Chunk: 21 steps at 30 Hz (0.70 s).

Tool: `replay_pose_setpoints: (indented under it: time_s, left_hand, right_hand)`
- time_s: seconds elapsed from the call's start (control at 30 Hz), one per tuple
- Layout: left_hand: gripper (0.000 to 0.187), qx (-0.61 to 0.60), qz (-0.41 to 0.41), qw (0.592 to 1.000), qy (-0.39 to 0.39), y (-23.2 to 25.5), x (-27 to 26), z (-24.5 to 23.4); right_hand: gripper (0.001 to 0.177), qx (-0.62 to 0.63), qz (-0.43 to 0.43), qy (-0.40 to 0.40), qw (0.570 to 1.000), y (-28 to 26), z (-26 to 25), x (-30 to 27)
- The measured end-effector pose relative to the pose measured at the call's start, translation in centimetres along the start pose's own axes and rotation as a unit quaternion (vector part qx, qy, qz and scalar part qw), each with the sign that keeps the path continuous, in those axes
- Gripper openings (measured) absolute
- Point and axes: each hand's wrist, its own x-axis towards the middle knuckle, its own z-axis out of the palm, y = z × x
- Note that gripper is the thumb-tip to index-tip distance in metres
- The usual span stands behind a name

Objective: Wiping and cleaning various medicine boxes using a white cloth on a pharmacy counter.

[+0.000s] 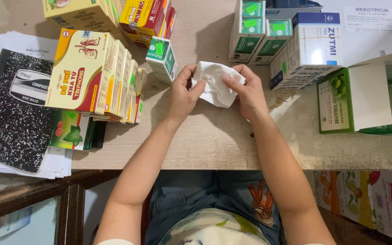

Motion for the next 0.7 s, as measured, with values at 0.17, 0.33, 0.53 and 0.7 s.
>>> replay_pose_setpoints:
  time_s: [0.17, 0.33, 0.53, 0.7]
  left_hand:
    - [0.036, 0.011, 0.015, 1.0, -0.016, 0.9, -0.1, 0.3]
    - [0.04, -0.035, -0.032, 0.998, -0.03, 0.5, 0.0, 0.0]
    - [0.04, -0.131, -0.072, 0.989, -0.007, -0.5, 0.6, -0.6]
    - [0.063, -0.153, -0.048, 0.987, -0.016, 2.4, 0.5, 0.0]
  right_hand:
    - [0.021, 0.064, 0.028, 0.038, 0.997, 0.4, -0.6, 0.4]
    - [0.023, 0.109, 0.059, 0.04, 0.992, -0.9, 0.4, 0.1]
    - [0.073, 0.124, -0.036, -0.061, 0.99, -3.5, 1.1, -0.9]
    - [0.077, -0.04, 0.015, -0.072, 0.996, -2.7, 0.2, -1.1]
